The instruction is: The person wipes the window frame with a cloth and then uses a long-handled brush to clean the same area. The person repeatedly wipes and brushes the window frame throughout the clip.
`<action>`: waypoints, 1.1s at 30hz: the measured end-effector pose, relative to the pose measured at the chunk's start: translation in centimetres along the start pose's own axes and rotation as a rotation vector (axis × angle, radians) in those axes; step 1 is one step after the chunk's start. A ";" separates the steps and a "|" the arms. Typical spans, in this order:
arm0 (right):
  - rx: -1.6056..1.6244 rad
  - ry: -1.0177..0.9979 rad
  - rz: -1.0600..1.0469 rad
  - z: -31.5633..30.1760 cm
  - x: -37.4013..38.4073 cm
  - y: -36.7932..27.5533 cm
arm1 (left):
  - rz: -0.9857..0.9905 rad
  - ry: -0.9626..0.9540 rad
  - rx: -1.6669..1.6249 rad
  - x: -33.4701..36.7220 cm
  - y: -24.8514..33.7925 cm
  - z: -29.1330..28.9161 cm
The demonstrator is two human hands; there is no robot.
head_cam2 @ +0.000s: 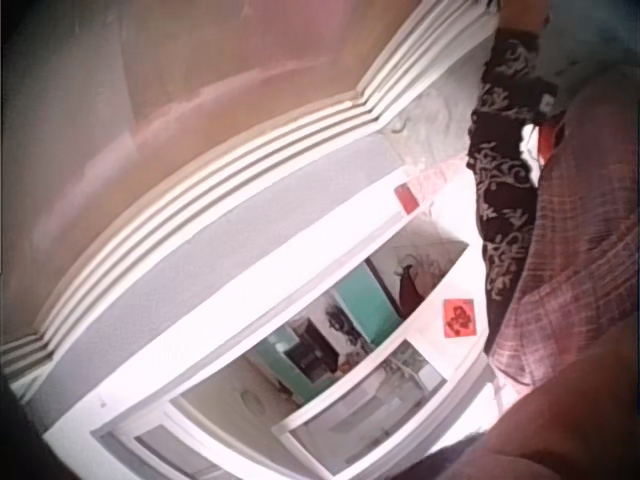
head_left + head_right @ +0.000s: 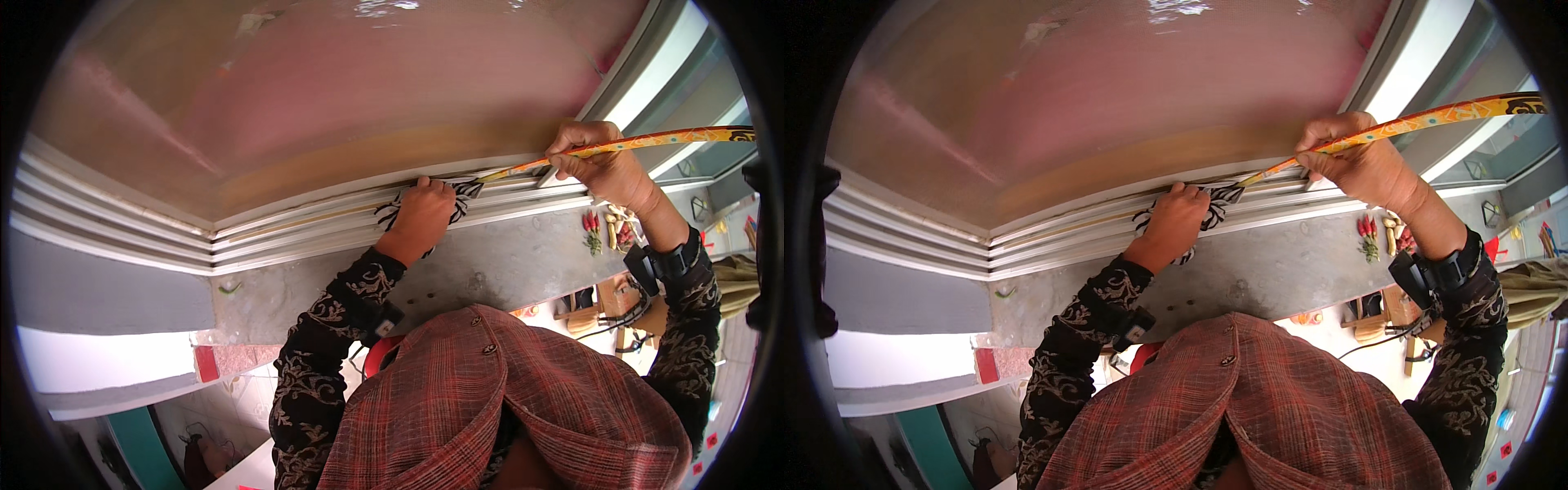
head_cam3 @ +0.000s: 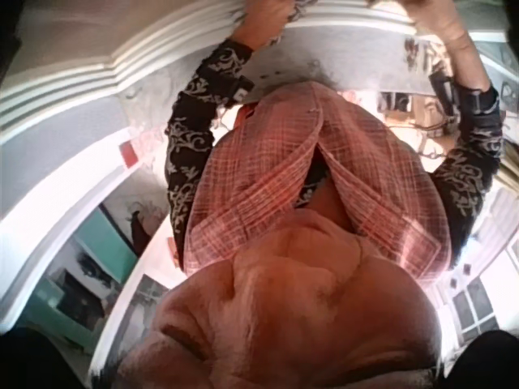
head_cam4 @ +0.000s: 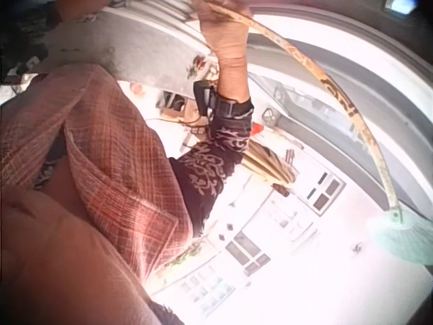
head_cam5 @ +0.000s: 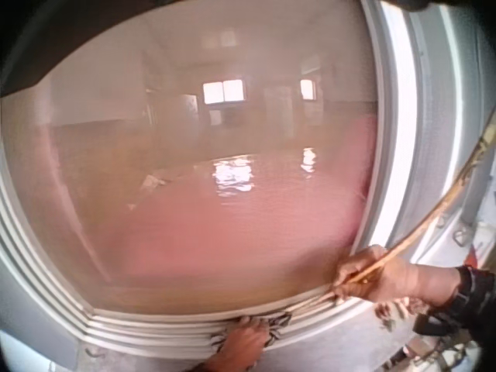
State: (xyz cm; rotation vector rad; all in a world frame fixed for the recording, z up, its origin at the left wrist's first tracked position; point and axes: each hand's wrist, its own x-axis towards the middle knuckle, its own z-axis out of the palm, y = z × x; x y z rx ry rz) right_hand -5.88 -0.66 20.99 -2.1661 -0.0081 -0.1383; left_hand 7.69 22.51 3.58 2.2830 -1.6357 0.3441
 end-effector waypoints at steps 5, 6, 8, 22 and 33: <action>-0.274 0.057 0.068 -2.1 -1.8 0.7 | 0.201 0.128 -0.207 3.1 4.0 3.9; -0.330 0.045 0.052 -2.4 -1.8 0.8 | 0.213 0.151 -0.251 4.0 5.0 4.8; -0.384 0.042 0.041 -2.6 -1.8 0.9 | 0.183 0.074 -0.261 5.7 6.7 6.3; -0.254 0.007 0.185 -3.0 -0.5 2.1 | 0.192 0.030 -0.222 4.6 2.3 6.5; 0.028 0.137 -0.028 3.3 -2.5 2.7 | 0.035 -0.039 -0.192 -2.8 -3.6 -0.9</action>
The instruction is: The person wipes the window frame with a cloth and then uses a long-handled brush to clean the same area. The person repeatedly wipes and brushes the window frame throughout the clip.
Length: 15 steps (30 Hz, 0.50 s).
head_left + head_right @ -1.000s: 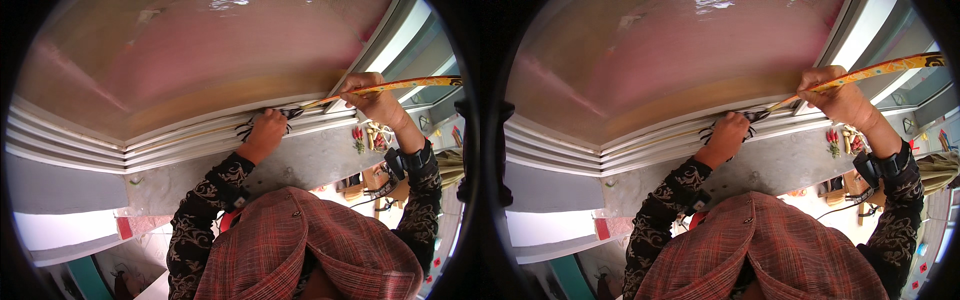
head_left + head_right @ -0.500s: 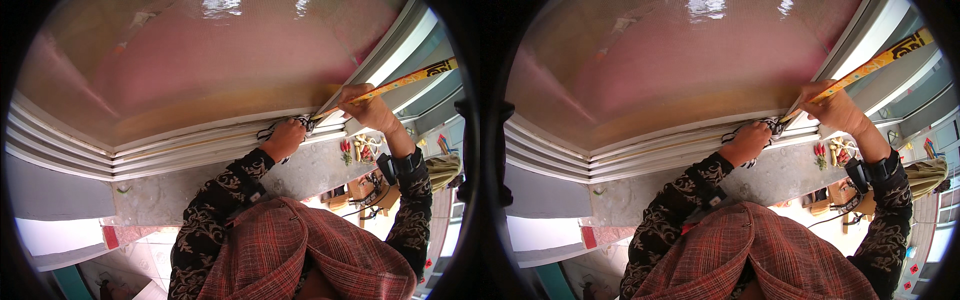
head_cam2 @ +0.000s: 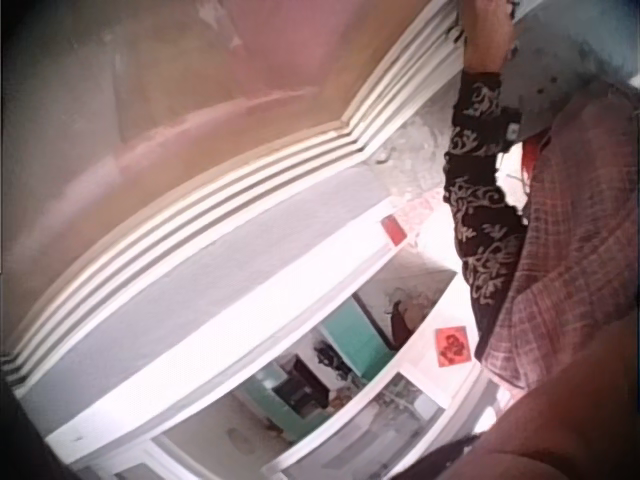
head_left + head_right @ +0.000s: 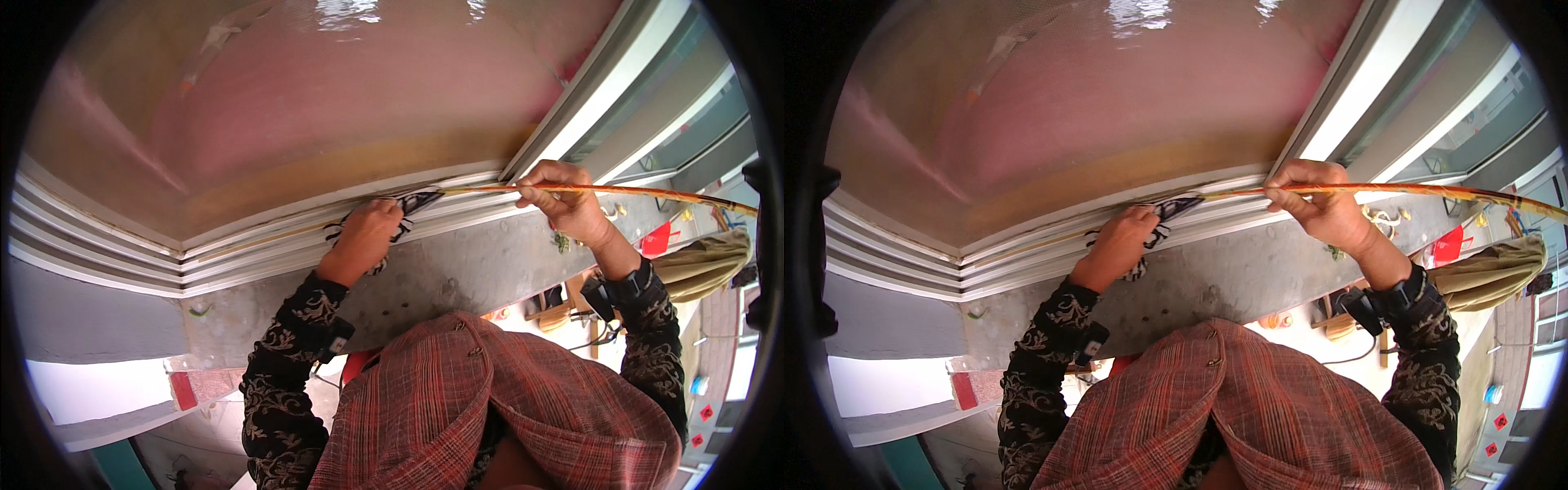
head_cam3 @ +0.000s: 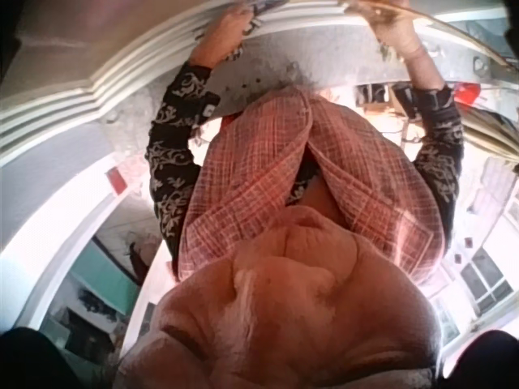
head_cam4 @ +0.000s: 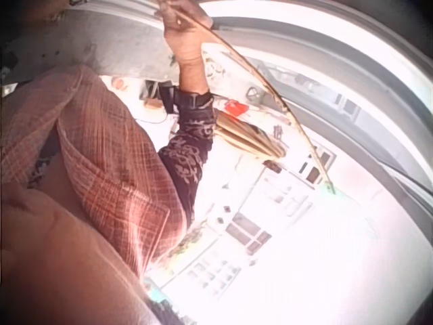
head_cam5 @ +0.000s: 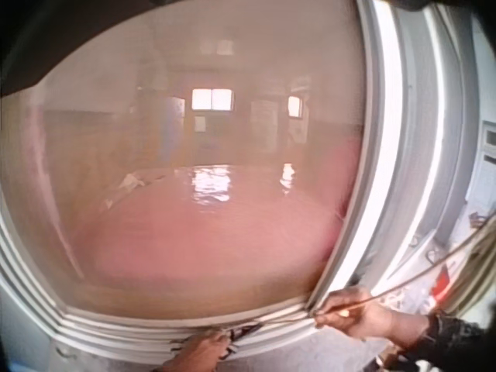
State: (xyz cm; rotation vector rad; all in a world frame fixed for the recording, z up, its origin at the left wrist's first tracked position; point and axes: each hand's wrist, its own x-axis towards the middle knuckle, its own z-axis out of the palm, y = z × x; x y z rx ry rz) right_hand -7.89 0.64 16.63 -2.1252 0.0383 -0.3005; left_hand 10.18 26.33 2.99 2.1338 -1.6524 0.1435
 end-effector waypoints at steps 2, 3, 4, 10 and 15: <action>0.047 0.028 -0.036 1.2 -0.4 0.1 | -0.045 0.024 -0.027 -1.6 -0.5 -1.3; 0.120 0.063 -0.030 1.8 -0.7 0.2 | -0.076 0.041 -0.075 -2.2 -0.8 -1.9; 0.194 0.093 -0.023 2.2 -0.8 0.3 | -0.119 0.047 -0.126 -2.7 -1.2 -2.6; 0.286 0.243 -0.103 -0.1 -2.6 -1.5 | -0.677 0.235 -1.096 -6.6 -2.6 -6.5; 0.384 0.252 -0.083 -1.6 -3.6 -3.3 | -0.827 0.494 -1.606 -8.4 -3.2 -6.4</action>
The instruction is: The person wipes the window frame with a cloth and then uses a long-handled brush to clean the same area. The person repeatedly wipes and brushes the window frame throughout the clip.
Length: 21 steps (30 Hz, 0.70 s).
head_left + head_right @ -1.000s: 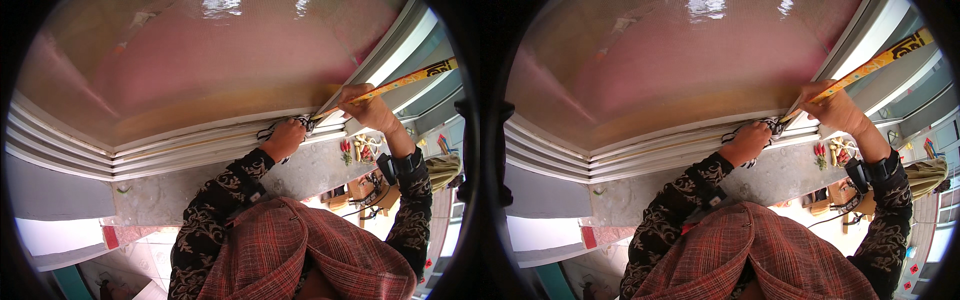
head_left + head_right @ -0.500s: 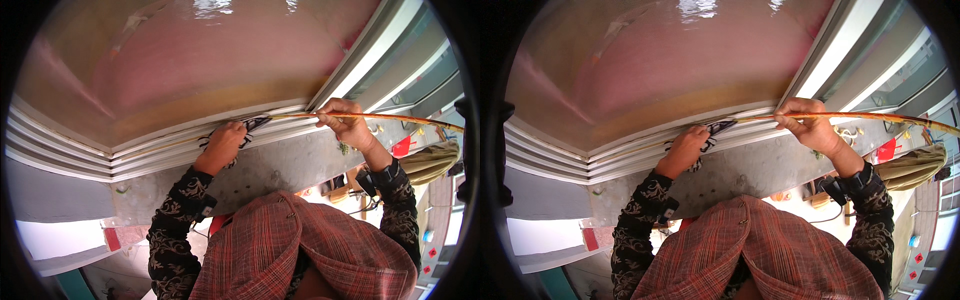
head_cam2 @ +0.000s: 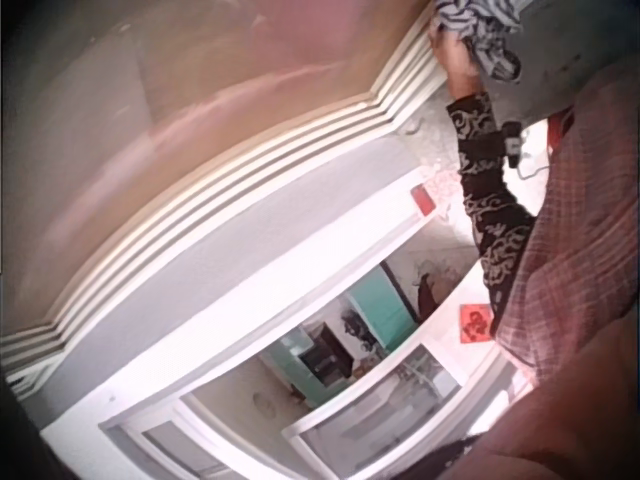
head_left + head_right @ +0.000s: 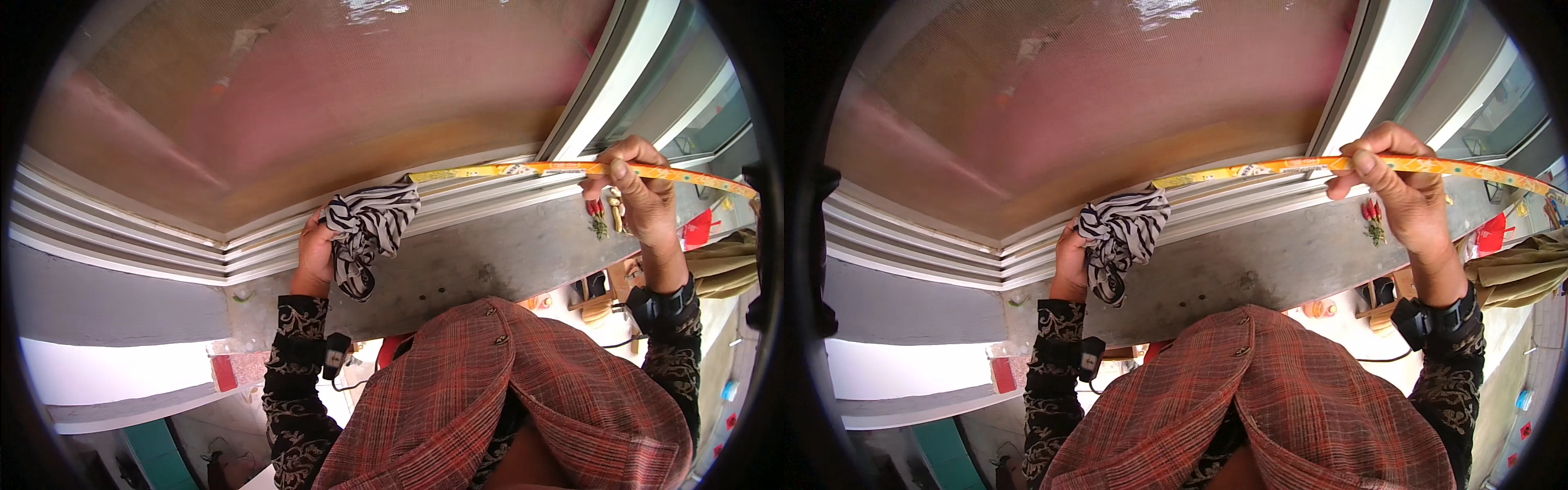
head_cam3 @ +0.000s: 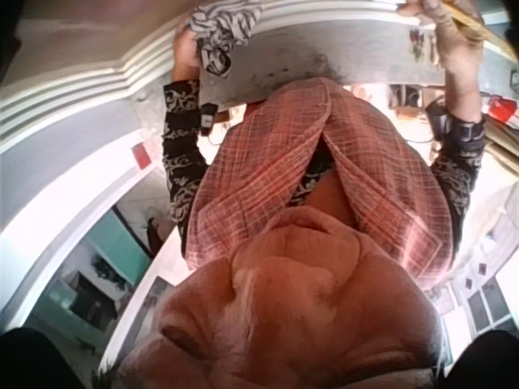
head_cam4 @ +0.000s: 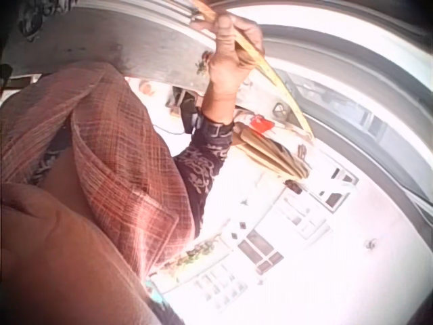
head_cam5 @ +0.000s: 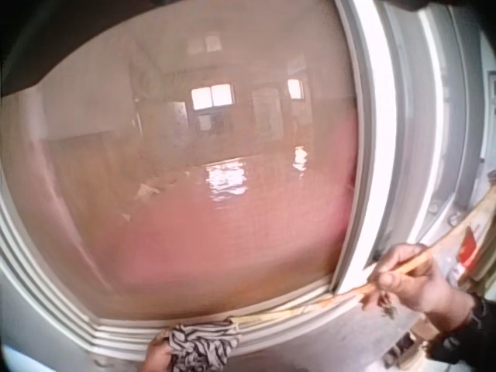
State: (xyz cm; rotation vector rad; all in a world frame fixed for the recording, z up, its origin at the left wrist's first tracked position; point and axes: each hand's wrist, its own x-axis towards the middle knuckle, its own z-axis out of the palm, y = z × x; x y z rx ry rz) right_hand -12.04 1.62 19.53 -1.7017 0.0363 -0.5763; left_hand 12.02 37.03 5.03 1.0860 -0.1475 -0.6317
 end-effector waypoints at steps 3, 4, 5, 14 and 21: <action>0.023 0.079 -0.031 -0.6 -0.4 -1.1 | -0.064 0.016 -0.102 -0.2 -1.0 -1.2; 0.018 0.109 -0.052 -0.9 -0.5 -1.5 | -0.112 0.038 -0.139 -0.2 -1.3 -1.7; -0.044 0.110 -0.080 -1.2 -0.5 -1.9 | -0.160 0.063 -0.176 -0.4 -1.4 -2.1; -0.121 -0.016 -0.007 1.5 -2.3 -1.6 | -0.028 0.178 0.105 -2.4 -0.4 -3.1; -0.064 -0.287 -0.080 8.8 -1.6 2.4 | 0.127 0.305 0.227 -2.8 -1.1 -2.8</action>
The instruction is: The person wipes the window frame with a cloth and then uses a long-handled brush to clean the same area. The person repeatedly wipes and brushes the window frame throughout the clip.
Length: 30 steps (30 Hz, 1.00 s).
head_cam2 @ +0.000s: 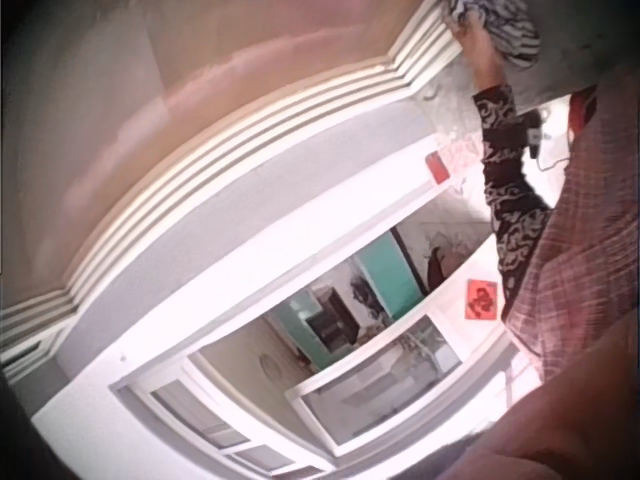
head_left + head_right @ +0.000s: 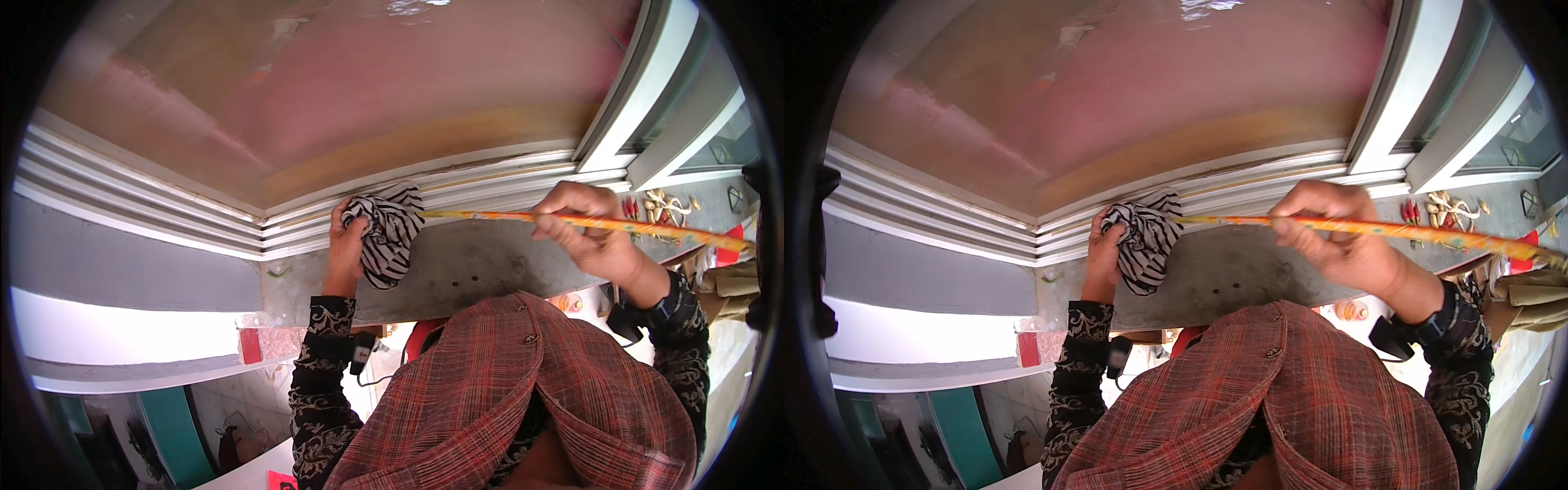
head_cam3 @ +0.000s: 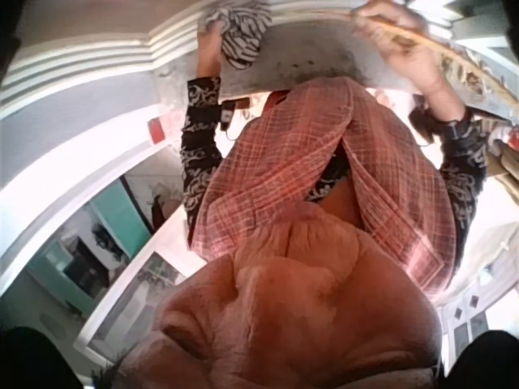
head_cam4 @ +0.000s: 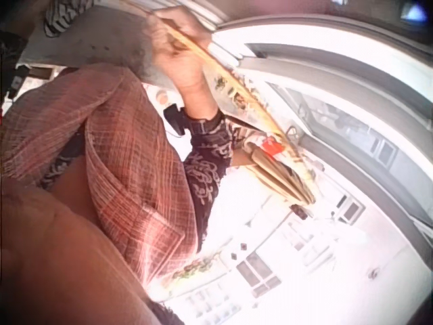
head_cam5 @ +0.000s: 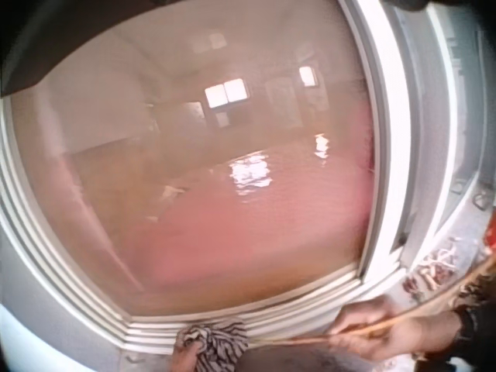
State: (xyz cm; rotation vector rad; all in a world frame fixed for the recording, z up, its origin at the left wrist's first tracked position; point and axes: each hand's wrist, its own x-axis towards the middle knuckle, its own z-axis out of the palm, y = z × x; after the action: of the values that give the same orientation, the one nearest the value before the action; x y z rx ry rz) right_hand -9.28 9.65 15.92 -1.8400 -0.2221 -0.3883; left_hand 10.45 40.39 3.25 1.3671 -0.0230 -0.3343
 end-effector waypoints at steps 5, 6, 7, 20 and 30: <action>-0.199 -0.066 -0.243 2.7 1.9 2.1 | 0.085 -0.017 -0.017 0.0 0.4 -0.1; -0.228 -0.073 -0.287 3.0 2.3 2.6 | 0.100 -0.005 -0.044 0.0 0.5 -0.1; -0.241 -0.087 -0.265 3.1 2.5 2.9 | 0.116 0.000 -0.072 0.1 0.6 -0.3; -0.065 -0.165 -0.237 6.5 8.5 5.4 | 0.762 0.028 0.833 0.5 0.9 -1.5; 0.089 -0.225 -0.296 9.4 10.5 5.1 | 0.806 0.164 1.228 -1.4 2.4 -4.4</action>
State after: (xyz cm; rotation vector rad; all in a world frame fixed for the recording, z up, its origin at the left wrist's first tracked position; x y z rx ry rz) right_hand 3.60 16.64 12.87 -1.7650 -0.6616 -0.3673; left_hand 10.56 45.34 4.91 2.4239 -0.7213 0.5912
